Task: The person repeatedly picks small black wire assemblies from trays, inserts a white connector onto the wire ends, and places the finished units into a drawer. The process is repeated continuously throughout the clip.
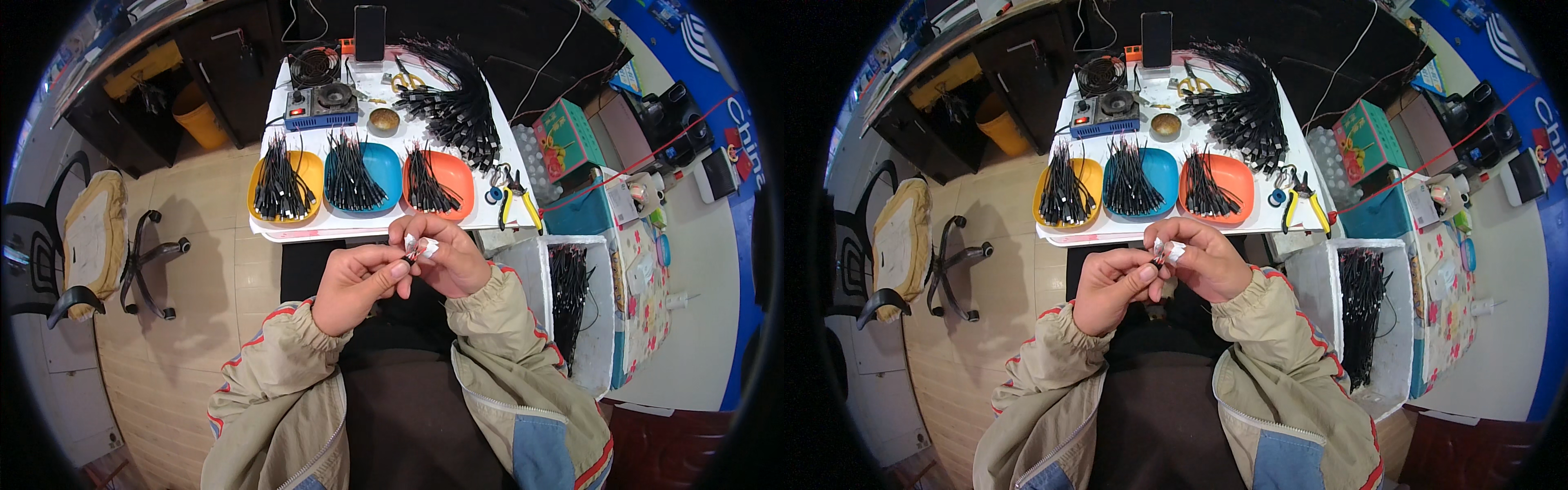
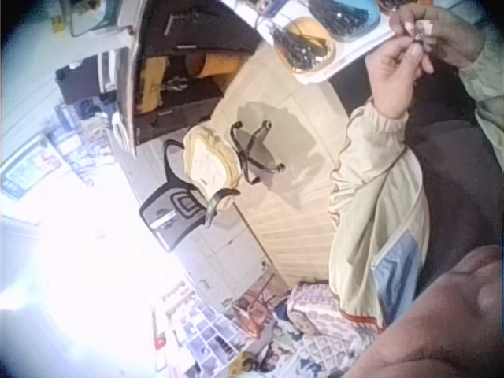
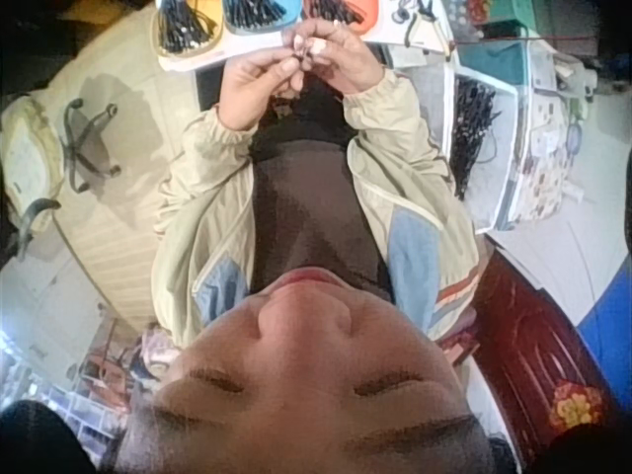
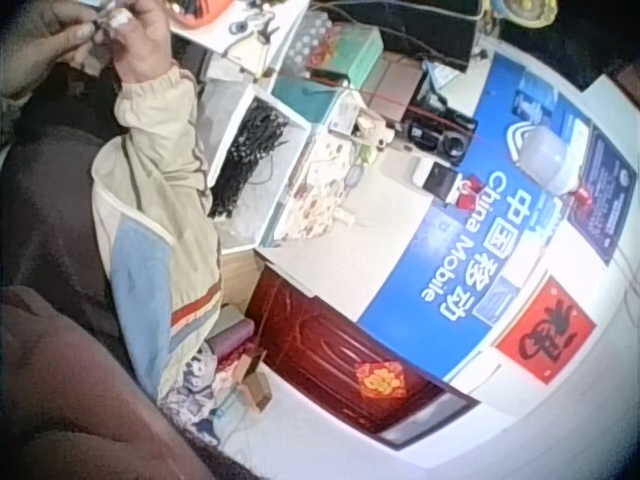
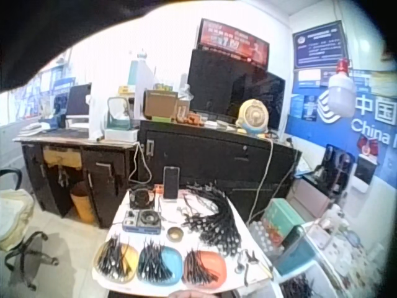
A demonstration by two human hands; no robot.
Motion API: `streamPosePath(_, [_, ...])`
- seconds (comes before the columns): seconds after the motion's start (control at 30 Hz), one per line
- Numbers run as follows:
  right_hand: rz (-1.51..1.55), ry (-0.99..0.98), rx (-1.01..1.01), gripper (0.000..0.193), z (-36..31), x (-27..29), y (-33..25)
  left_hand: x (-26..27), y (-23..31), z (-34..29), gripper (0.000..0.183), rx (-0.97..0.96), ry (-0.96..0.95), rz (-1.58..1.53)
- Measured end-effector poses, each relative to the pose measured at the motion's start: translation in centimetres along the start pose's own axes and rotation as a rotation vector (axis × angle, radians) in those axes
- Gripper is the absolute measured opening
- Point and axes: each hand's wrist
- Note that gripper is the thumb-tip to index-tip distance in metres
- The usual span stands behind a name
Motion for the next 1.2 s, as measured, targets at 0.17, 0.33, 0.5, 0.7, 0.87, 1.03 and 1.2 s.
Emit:
streamPosePath(0.17, [-0.007, 0.019, -0.077, 0.021, 0.2, -0.1, -0.1, 0.1, -0.1, -0.1, 0.019, -0.07, 0.024, 0.162])
streamPosePath(0.33, [0.184, -0.04, -0.158, 0.031, 0.6, -0.2, 0.7, 0.3, -0.4, 0.1, 0.017, -0.101, 0.037, 0.197])
streamPosePath(0.5, [-0.055, 0.133, 0.019, 0.034, 0.5, -0.1, 2.0, 0.8, -0.8, 0.3, 0.018, 0.051, 0.078, -0.029])
streamPosePath(0.7, [0.037, 0.089, 0.0, 0.03, 0.6, 0.8, 2.0, 1.0, -0.8, 0.5, 0.017, 0.071, 0.048, -0.025])
streamPosePath(0.87, [0.002, 0.147, 0.014, 0.03, 0.2, 0.1, 3.3, 1.2, -0.7, 0.2, 0.016, 0.088, 0.078, 0.004])
streamPosePath(1.03, [-0.496, 0.166, 0.252, 0.024, 0.3, 0.2, 2.0, 1.1, -1.0, 0.0, 0.016, 0.148, 0.124, 0.068])
streamPosePath(1.2, [-0.85, 0.147, 0.166, 0.016, -0.3, 0.1, -0.7, 1.3, -0.8, -0.1, 0.017, 0.093, 0.087, 0.154])
Point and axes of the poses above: each hand's wrist, its own z-axis towards the middle knuckle, its own x-axis out of the back of the hand, y = z × x, and after that the axes turned 3 degrees about z, right-handed
